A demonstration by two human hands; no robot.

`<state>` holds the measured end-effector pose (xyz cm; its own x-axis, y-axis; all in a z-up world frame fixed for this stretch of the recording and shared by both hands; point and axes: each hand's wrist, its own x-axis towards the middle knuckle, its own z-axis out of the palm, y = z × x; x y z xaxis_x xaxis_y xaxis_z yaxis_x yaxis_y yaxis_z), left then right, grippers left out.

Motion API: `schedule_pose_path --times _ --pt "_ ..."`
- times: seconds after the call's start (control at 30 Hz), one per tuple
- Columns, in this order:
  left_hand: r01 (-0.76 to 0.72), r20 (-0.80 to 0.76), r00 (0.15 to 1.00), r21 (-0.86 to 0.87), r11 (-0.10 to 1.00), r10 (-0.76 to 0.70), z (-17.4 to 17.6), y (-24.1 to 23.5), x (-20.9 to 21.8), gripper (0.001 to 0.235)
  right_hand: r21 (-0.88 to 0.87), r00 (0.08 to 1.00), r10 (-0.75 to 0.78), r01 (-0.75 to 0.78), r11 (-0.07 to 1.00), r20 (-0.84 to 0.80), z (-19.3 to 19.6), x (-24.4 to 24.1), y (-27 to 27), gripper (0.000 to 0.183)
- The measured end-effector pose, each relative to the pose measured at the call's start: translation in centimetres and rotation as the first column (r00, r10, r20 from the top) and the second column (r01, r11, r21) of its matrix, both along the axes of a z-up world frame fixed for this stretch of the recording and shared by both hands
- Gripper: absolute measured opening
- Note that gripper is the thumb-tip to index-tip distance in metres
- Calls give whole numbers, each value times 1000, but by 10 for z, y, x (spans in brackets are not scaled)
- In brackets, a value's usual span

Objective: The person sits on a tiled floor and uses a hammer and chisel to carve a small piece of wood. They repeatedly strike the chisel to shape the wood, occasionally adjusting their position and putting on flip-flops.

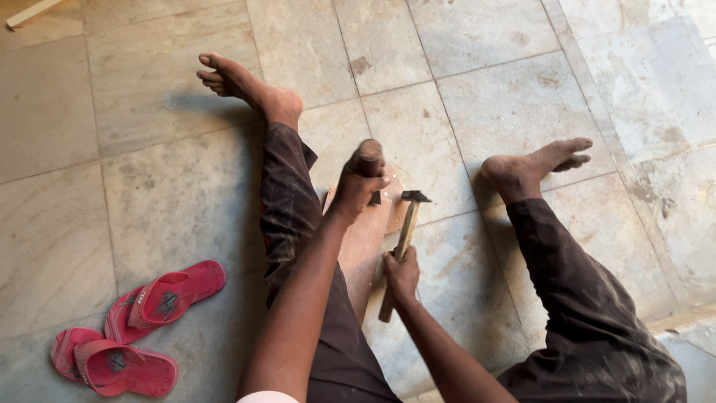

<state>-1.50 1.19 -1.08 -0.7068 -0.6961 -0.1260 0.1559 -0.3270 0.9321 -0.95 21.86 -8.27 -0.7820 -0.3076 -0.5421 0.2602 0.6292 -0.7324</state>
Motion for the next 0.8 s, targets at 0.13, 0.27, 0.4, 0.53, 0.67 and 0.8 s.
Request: schedule_pose_path --times 0.13,0.27,0.4,0.53,0.67,0.8 --pt "30 49 998 32 999 -32 -12 12 -13 39 -159 998 -69 70 985 12 17 -15 19 29" --pt "45 -30 999 31 999 -44 -5 13 -19 44 -143 999 -42 39 989 -19 55 -31 32 29" --pt "62 -6 998 34 997 -62 -5 14 -15 35 -188 998 50 -55 981 -29 93 -50 45 26" --pt "66 70 995 -5 998 -65 4 13 -8 30 -190 973 204 -222 956 -113 164 -64 49 27" --pt "63 107 992 36 997 -67 13 11 -4 26 -122 893 365 -406 905 -264 256 -67 41 24" --pt "80 -3 997 -18 997 -80 13 14 -3 27 -67 775 440 -522 851 -454 325 -60 37 27"
